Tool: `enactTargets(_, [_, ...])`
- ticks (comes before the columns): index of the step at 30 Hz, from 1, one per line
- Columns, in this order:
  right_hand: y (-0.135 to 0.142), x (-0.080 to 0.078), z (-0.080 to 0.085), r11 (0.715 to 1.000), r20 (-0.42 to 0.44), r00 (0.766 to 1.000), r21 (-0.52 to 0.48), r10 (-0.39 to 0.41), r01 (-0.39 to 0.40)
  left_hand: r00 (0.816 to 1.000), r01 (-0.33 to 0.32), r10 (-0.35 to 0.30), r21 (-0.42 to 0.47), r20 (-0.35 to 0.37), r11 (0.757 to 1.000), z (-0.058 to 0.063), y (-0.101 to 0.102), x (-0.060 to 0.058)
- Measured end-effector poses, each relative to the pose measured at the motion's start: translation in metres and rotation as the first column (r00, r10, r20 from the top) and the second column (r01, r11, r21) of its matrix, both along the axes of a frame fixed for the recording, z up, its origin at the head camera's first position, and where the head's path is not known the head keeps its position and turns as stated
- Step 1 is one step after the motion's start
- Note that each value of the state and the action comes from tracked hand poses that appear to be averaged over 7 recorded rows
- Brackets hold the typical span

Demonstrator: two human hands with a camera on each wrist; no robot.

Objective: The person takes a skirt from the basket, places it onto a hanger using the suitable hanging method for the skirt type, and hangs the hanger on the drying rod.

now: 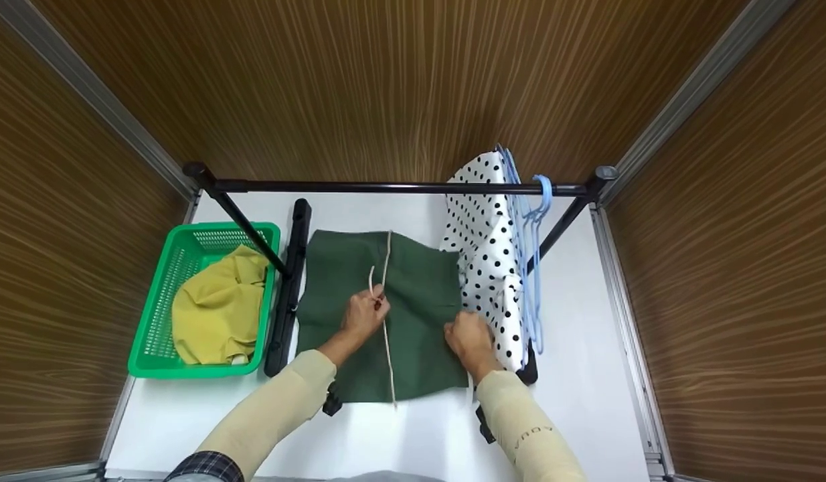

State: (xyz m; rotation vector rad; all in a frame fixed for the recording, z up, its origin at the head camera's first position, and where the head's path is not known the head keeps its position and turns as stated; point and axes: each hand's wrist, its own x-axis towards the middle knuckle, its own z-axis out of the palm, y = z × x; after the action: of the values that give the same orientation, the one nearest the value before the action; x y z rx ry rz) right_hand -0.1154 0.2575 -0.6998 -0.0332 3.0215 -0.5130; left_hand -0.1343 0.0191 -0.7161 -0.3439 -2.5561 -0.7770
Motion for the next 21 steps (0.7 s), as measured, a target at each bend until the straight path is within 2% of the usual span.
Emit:
enactTargets(2, [0.0, 0.0, -0.002, 1.0, 0.055, 0.998, 0.007, -0.003, 0.002, 0.998, 0.059, -0.059, -0.005, 0.03, 0.998, 0.004, -0.002, -0.001])
enactTargets(4, [0.0, 0.0, -0.003, 1.0, 0.059, 0.998, -0.005, -0.01, 0.01, 0.993, 0.116, -0.115, -0.017, 0.039, 0.993, 0.009, -0.005, -0.003])
enactTargets(6, [0.0, 0.0, -0.003, 1.0, 0.049, 0.999, -0.013, -0.016, 0.016, 0.988, 0.146, -0.144, -0.038, 0.05, 0.989, 0.013, -0.006, -0.005])
enactTargets(10, [-0.001, 0.0, -0.003, 1.0, 0.041, 0.999, 0.021, -0.019, 0.019, 0.982, 0.165, -0.16, -0.051, 0.098, 0.985, 0.021, -0.009, -0.011])
enactTargets(13, [-0.002, 0.0, -0.004, 0.999, 0.078, 0.997, 0.052, -0.007, 0.003, 0.983, 0.153, -0.143, -0.083, 0.114, 0.985, 0.024, -0.01, -0.012])
enactTargets(16, [-0.002, -0.001, -0.006, 0.998, 0.168, 0.986, 0.067, -0.02, 0.009, 0.986, 0.151, -0.139, -0.131, 0.095, 0.98, 0.025, -0.013, -0.012])
enactTargets(19, [-0.004, 0.0, -0.007, 0.998, 0.274, 0.96, 0.056, -0.051, 0.037, 0.983, 0.18, -0.17, -0.169, 0.071, 0.969, 0.027, -0.016, -0.013])
enactTargets(21, [-0.007, 0.002, -0.008, 0.998, 0.309, 0.95, 0.044, -0.054, 0.042, 0.979, 0.201, -0.192, -0.195, 0.063, 0.96, 0.029, -0.019, -0.013])
